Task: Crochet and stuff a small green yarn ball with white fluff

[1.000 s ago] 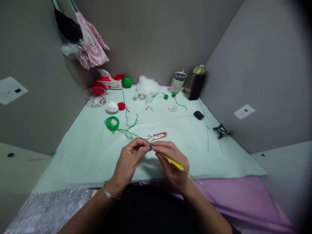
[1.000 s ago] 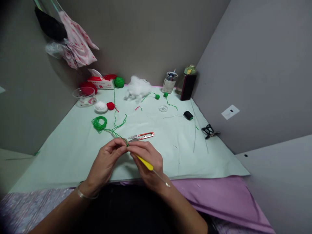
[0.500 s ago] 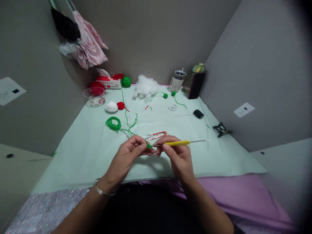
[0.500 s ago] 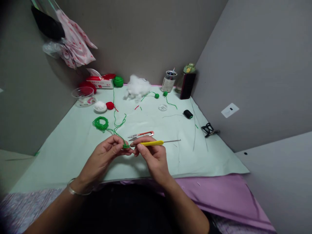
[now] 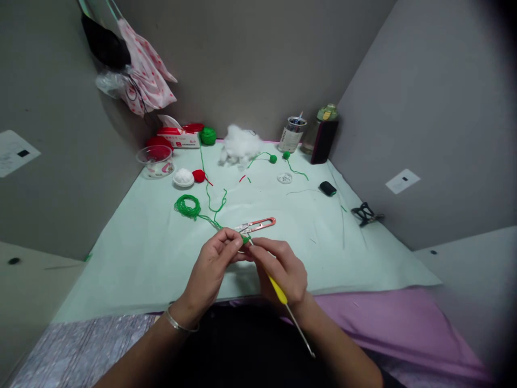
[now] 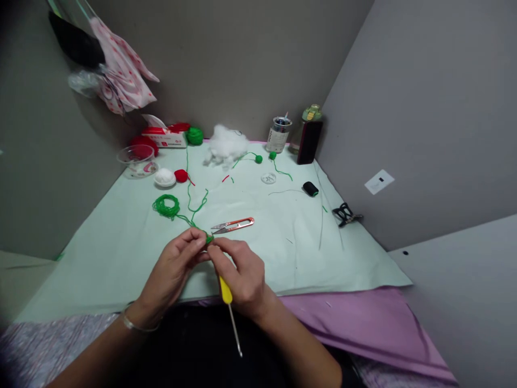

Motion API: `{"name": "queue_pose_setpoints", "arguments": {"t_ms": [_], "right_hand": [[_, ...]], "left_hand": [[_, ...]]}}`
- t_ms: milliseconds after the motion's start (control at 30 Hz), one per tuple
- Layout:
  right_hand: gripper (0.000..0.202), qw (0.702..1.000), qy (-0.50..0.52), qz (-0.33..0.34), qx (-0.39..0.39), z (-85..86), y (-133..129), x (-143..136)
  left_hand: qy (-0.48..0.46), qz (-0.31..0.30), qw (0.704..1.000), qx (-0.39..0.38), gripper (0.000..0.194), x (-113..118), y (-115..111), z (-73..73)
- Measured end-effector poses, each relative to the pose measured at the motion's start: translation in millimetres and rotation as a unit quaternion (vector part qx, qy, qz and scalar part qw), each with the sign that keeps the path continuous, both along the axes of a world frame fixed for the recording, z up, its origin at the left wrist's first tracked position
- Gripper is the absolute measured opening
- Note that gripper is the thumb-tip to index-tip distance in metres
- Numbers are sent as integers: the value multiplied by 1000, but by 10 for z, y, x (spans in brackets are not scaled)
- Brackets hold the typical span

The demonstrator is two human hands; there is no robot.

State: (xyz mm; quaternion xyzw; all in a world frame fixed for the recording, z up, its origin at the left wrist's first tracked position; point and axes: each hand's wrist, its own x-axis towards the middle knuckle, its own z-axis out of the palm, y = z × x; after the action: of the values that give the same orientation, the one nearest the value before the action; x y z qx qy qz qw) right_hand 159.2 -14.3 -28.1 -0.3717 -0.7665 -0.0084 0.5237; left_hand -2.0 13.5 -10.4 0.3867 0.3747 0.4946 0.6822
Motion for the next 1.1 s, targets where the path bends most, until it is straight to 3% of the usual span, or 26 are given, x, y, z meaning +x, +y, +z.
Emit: {"name": "queue_pose_setpoints", "arguments": {"t_ms": [233,567,800,1100], "right_hand": [[28,972,164,76,-153,163,46,1],[12,846,394,156,-323,120,105,36],[11,773,475,208,-365,126,137,17],[9,760,476,260,-358,137,139,-73]], "left_hand": [[6,-36,999,-1,24,-18,-10,-1],[5,-25,999,-25,33,-31,-7,70],[-17,-29,999,-40,35,-10,-17,79],[-38,-55,998,-16,29,71,-66,84]]}}
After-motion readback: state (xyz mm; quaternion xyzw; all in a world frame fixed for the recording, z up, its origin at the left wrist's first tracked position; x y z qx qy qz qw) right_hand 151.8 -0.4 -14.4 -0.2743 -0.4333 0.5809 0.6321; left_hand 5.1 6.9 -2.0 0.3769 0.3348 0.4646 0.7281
